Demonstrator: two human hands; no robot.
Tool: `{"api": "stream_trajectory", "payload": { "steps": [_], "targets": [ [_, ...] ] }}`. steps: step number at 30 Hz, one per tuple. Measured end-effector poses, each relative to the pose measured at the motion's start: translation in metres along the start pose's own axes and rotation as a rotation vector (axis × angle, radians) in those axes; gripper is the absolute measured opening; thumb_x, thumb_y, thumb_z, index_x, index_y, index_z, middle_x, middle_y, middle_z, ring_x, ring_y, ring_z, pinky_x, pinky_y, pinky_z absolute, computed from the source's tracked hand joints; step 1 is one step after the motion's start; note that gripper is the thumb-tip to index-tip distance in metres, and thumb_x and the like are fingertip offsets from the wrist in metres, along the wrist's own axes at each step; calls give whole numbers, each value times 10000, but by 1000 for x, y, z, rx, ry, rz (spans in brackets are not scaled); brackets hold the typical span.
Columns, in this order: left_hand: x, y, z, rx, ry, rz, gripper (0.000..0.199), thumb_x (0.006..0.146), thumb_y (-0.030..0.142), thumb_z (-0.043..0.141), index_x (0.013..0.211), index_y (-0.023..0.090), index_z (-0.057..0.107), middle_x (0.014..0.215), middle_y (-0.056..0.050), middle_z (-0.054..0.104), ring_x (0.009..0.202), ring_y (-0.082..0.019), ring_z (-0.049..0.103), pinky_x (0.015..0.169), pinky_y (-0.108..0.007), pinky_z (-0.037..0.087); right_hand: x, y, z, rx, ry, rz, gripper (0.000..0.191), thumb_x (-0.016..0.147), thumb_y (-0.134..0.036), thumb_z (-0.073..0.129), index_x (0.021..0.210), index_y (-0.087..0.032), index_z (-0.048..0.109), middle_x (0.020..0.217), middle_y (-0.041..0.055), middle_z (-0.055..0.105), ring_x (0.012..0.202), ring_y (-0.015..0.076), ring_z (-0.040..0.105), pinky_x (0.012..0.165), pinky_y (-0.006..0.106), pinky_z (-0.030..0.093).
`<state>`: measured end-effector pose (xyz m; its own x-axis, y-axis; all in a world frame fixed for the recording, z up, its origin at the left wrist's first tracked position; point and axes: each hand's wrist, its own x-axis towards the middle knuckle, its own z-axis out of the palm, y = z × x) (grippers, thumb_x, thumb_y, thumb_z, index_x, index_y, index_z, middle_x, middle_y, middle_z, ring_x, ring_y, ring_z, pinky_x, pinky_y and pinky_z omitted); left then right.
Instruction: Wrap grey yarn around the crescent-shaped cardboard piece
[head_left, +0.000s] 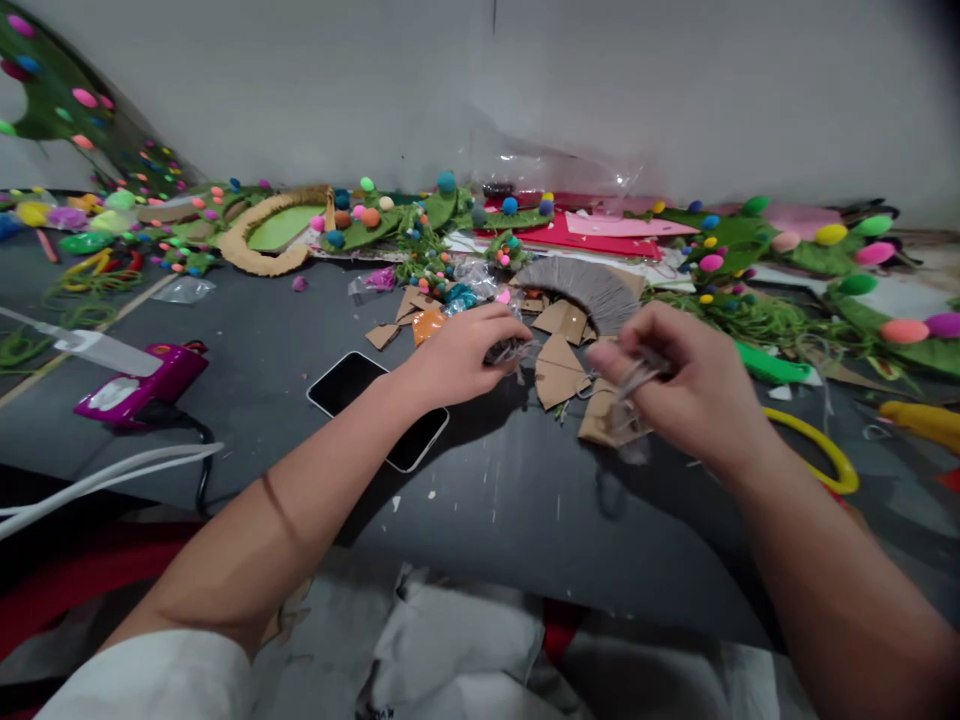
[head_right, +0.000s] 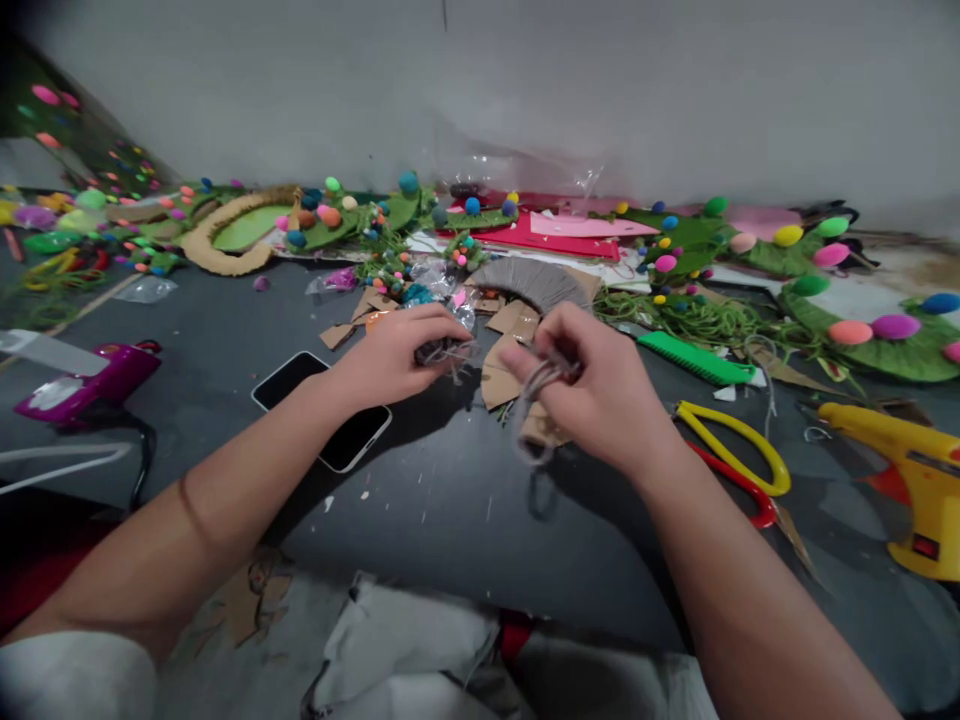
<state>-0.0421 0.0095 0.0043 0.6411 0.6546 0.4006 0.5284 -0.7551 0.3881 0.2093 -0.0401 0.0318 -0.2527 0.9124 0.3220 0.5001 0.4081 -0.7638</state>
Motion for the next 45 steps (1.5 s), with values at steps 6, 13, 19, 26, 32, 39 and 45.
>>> {"api": "stream_trajectory", "payload": {
  "steps": [6, 13, 19, 26, 32, 39, 45],
  "targets": [
    [0, 7, 3, 17, -49, 40, 179, 935, 211, 594, 1081, 170, 689, 1048, -86, 684, 961, -211, 664, 809, -334, 510, -3, 10, 18, -347, -118, -153, 185, 942, -429, 614, 951, -306, 753, 850, 56, 642, 742, 229, 613, 666, 366, 434],
    [1, 12, 7, -28, -74, 79, 208, 981, 316, 563, 1057, 151, 663, 997, -96, 673, 931, -226, 653, 804, -345, 497, 0, 0, 30, 228, 139, 84, 337, 994, -448, 536, 734, -247, 608, 1148, 61, 707, 1035, 243, 667, 864, 393, 536],
    [1, 11, 7, -57, -103, 76, 216, 1010, 350, 494, 924, 192, 615, 845, -55, 643, 813, -202, 624, 730, -323, 453, 5, -4, 27, 772, -24, 316, 398, 999, -489, 462, 684, -248, 431, 1027, 51, 703, 1068, 250, 691, 929, 450, 573],
    [2, 8, 5, 35, -87, 53, 264, 1013, 377, 516, 832, 200, 592, 788, 7, 654, 772, -164, 602, 836, -379, 370, 7, -6, 14, 899, 41, 272, 395, 1004, -415, 501, 642, -255, 500, 756, 20, 502, 834, 203, 629, 1030, 472, 529],
    [2, 6, -3, 23, -133, 34, 286, 1004, 383, 522, 810, 189, 604, 774, -4, 633, 783, -167, 586, 865, -370, 388, 7, -12, 15, 1067, 73, 300, 376, 976, -354, 600, 626, -222, 561, 721, -6, 448, 710, 136, 544, 967, 371, 546],
    [2, -10, -21, -433, -96, -186, 366, 721, 336, 842, 1004, 172, 678, 879, -18, 695, 800, -157, 646, 722, -262, 501, 1, 8, 19, 804, -47, 117, 302, 964, -335, 653, 712, -180, 715, 775, 31, 651, 787, 154, 626, 825, 321, 504],
    [5, -11, -21, -646, -94, -291, 227, 727, 210, 774, 912, 159, 651, 881, -18, 692, 778, -134, 657, 719, -254, 534, -1, 13, 25, 697, -100, 216, 249, 930, -429, 698, 824, -212, 760, 920, 39, 698, 867, 174, 639, 812, 322, 511]
  ]
}}
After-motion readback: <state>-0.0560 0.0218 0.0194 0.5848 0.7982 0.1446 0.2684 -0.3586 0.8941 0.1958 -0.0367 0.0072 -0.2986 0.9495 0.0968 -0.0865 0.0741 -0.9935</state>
